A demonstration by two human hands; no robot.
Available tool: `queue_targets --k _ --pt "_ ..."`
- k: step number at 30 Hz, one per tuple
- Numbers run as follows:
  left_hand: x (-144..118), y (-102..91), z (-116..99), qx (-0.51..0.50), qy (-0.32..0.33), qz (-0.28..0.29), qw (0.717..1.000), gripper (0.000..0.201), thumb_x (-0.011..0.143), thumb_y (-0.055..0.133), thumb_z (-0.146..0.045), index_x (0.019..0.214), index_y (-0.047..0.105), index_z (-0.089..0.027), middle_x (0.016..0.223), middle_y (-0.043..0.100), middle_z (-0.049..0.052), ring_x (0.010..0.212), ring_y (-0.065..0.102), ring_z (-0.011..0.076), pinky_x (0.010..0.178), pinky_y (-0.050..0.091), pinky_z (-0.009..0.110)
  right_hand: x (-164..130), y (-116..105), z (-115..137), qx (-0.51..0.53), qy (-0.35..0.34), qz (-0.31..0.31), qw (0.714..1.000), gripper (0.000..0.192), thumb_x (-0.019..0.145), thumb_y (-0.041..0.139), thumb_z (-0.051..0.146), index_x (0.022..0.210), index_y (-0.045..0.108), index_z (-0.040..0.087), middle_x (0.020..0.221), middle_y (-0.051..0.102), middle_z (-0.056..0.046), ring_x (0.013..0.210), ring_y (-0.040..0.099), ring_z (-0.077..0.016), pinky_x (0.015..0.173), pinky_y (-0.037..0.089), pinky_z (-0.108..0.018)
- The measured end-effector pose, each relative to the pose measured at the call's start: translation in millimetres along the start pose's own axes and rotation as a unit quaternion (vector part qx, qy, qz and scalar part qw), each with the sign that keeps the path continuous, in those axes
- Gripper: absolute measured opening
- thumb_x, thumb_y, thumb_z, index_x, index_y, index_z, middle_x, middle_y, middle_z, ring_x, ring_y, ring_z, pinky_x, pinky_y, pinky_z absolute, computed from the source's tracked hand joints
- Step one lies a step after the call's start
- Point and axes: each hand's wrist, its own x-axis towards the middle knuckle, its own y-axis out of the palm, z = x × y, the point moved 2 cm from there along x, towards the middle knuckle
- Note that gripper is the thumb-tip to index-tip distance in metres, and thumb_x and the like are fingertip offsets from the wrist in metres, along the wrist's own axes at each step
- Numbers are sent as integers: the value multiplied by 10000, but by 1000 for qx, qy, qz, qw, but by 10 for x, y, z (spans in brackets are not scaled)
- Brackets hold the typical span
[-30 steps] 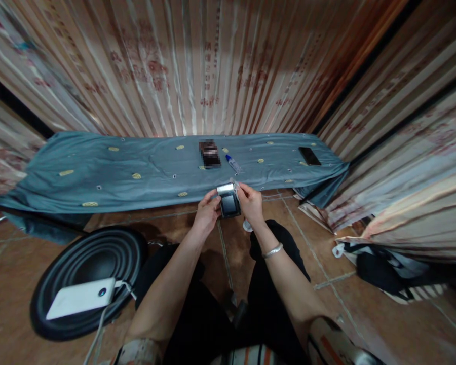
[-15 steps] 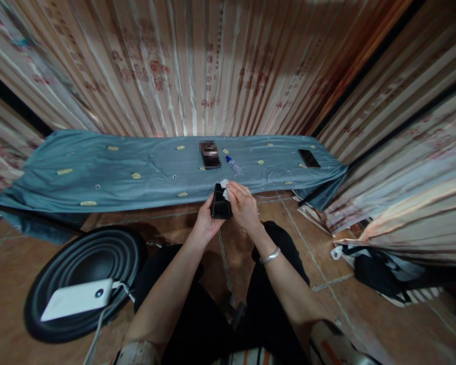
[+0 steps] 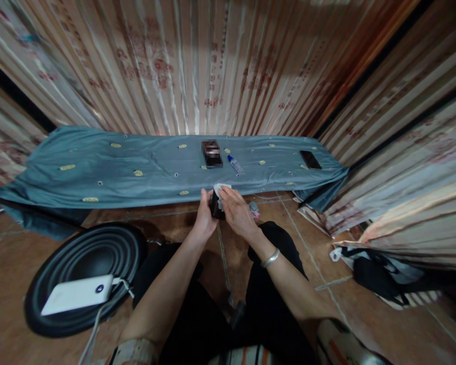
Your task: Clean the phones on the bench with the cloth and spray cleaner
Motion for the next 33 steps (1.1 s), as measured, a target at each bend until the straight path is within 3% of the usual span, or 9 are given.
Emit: queue_targets --k 5,9,14,19,24,28,33 --pt "-19 21 23 38 8 1 999 457 993 355 -440 899 708 -165 729 713 34 831 697 168 748 517 252 191 -11 -154 -41 -12 13 999 468 962 331 135 1380 541 140 1415 555 -160 1332 495 -247 1116 431 -468" --pt "-6 42 23 35 3 -12 999 505 1002 316 -434 845 710 -159 698 708 41 844 700 181 762 512 268 220 21 -110 -70 -40 43 996 476 917 357 67 1344 569 84 1367 587 -189 1328 494 -260 1134 416 -474" --pt "23 32 27 30 17 -24 999 563 1000 284 -463 792 704 -150 678 701 47 841 693 192 809 497 288 68 34 73 -80 -66 57 993 471 902 402 60 1349 554 68 1362 580 -187 1368 442 -274 1146 414 -475" --pt "45 -42 33 42 2 -54 998 569 976 322 -538 769 678 -145 604 647 15 594 608 119 660 461 222 -184 42 271 -67 -81 70 992 479 912 375 60 1360 545 73 1374 571 -180 1390 409 -271 1163 409 -460" --pt "57 -61 40 77 29 -39 996 560 931 390 -603 817 694 -147 592 636 2 553 564 109 609 442 216 -353 80 328 -66 -76 62 993 507 898 362 51 1379 522 49 1392 556 -183 1414 382 -271 1169 405 -455" --pt "71 -55 85 76 36 -32 996 576 860 453 -679 795 696 -161 647 680 24 691 651 161 719 487 265 -310 105 251 -47 -68 42 996 537 917 318 63 1439 448 50 1449 502 -188 1452 326 -254 1188 369 -461" --pt "80 -53 104 100 81 32 991 555 869 458 -641 816 736 -164 886 758 72 1037 664 236 932 467 323 -61 96 82 -24 -26 14 999 532 955 272 108 1471 403 94 1487 464 -176 1466 306 -242 1194 328 -507"
